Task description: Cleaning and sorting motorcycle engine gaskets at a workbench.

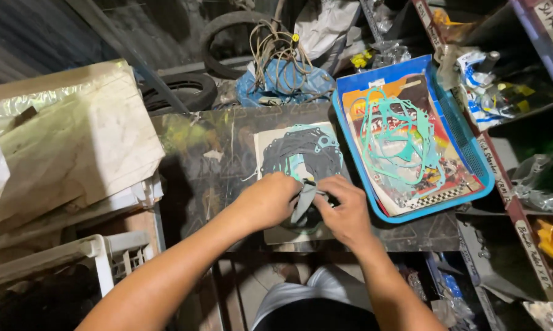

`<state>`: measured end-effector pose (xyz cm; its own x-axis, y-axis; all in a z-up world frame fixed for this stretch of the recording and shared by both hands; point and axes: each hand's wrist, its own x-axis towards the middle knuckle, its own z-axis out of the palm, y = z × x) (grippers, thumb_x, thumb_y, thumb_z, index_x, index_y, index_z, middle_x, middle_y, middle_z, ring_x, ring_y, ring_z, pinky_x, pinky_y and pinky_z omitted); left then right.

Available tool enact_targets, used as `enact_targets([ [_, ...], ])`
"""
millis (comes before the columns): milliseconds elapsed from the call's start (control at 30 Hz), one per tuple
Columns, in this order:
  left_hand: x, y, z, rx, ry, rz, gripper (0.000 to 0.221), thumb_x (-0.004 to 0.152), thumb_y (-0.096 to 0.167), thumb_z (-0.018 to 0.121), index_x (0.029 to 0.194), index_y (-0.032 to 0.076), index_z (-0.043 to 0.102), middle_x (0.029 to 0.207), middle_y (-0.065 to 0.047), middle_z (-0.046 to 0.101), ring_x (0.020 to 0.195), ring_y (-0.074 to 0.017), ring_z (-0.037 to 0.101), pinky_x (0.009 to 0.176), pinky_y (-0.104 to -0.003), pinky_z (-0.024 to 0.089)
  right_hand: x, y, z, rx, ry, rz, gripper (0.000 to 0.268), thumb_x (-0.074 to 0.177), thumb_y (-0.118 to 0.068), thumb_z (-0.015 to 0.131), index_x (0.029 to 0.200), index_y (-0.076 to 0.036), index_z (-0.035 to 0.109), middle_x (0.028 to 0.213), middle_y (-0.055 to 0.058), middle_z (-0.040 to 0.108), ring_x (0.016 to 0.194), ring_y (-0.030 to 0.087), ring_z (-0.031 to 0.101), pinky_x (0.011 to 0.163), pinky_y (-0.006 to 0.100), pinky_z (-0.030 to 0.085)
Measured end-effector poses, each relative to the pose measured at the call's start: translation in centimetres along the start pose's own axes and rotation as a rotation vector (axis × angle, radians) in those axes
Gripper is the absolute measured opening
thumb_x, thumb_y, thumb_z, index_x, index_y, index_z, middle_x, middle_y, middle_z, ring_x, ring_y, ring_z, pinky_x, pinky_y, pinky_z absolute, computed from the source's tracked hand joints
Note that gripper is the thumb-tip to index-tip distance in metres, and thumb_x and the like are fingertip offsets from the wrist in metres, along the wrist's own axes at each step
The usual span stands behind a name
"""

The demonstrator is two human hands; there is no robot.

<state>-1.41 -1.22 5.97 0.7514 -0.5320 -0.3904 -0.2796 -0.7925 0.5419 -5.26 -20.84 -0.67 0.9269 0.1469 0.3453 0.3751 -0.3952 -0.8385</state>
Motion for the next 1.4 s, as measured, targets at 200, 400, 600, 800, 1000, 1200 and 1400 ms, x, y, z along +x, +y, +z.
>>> enact_targets([
  [200, -1.4, 0.9, -2.6, -0.441, -0.155, -0.042, 0.026, 0.096, 0.018, 0.055, 0.088, -0.001, 0.072, 0.081, -0.014, 0.079, 0.056, -0.0261, 0.075, 0.073, -0.041, 0.062, 0.8, 2.8, -2.8, 0.169, -0.015, 0.108, 0.006, 0.082, -0.003, 0.076, 0.08, -0.003, 0.071, 0.077, 0.008, 0.071, 0.076, 0.014, 0.06, 0.079, 0.04, 0.054],
  [400, -0.4, -1.1, -1.9, -0.621, -0.206, -0.072, 0.033, 0.1, 0.019, 0.056, 0.079, 0.007, 0.077, 0.055, -0.011, 0.071, 0.047, -0.0206, 0.069, 0.063, -0.03, 0.057, 0.1, 8.1, -4.3, 0.424, 0.03, 0.428, 0.017, 0.094, -0.021, 0.074, 0.097, -0.004, 0.077, 0.088, 0.001, 0.071, 0.086, 0.01, 0.059, 0.085, 0.032, 0.053],
  [600, -0.4, -1.1, -1.1, -0.492, -0.158, -0.018, 0.031, 0.099, 0.025, 0.058, 0.085, 0.008, 0.08, 0.077, -0.01, 0.079, 0.08, -0.0315, 0.073, 0.082, -0.039, 0.056, 0.6, 6.2, -3.5, 0.383, -0.095, 0.388, 0.025, 0.09, -0.03, 0.078, 0.096, -0.005, 0.079, 0.092, 0.007, 0.078, 0.091, 0.011, 0.06, 0.089, 0.035, 0.054],
  [800, -0.5, -0.8, -0.8, -0.384, -0.093, 0.004, 0.033, 0.102, 0.028, 0.054, 0.086, 0.005, 0.071, 0.068, -0.004, 0.077, 0.079, -0.0318, 0.075, 0.078, -0.041, 0.058, 1.6, 4.8, -3.0, 0.392, -0.188, 0.273, 0.013, 0.089, -0.016, 0.079, 0.088, -0.003, 0.077, 0.091, 0.007, 0.076, 0.093, 0.014, 0.062, 0.093, 0.039, 0.053],
  [1000, -0.3, -1.2, -0.3, -0.232, -0.081, 0.031, 0.034, 0.101, 0.032, 0.056, 0.082, 0.007, 0.069, 0.064, -0.002, 0.075, 0.077, -0.0332, 0.075, 0.074, -0.043, 0.059, 1.2, 4.6, -2.4, 0.392, -0.207, 0.243, 0.009, 0.089, -0.01, 0.077, 0.086, -0.002, 0.075, 0.085, 0.009, 0.074, 0.088, 0.013, 0.063, 0.088, 0.037, 0.054],
  [1200, -1.4, -0.5, -1.4, -0.195, -0.047, 0.013, 0.034, 0.1, 0.035, 0.055, 0.095, 0.008, 0.074, 0.082, -0.02, 0.076, 0.088, -0.0464, 0.073, 0.077, -0.053, 0.059, 0.4, 3.8, -1.4, 0.29, -0.141, 0.274, 0.013, 0.085, -0.016, 0.08, 0.088, -0.003, 0.076, 0.086, 0.007, 0.074, 0.089, 0.013, 0.06, 0.09, 0.039, 0.053],
  [1400, -1.2, -1.5, -2.6, -0.089, 0.029, 0.02, 0.025, 0.097, 0.03, 0.061, 0.105, 0.013, 0.077, 0.089, -0.02, 0.077, 0.091, -0.0442, 0.074, 0.078, -0.053, 0.06, 0.8, 2.4, -1.2, 0.22, -0.105, 0.276, 0.014, 0.09, -0.018, 0.077, 0.088, -0.005, 0.077, 0.086, 0.008, 0.075, 0.088, 0.014, 0.063, 0.091, 0.04, 0.054],
])
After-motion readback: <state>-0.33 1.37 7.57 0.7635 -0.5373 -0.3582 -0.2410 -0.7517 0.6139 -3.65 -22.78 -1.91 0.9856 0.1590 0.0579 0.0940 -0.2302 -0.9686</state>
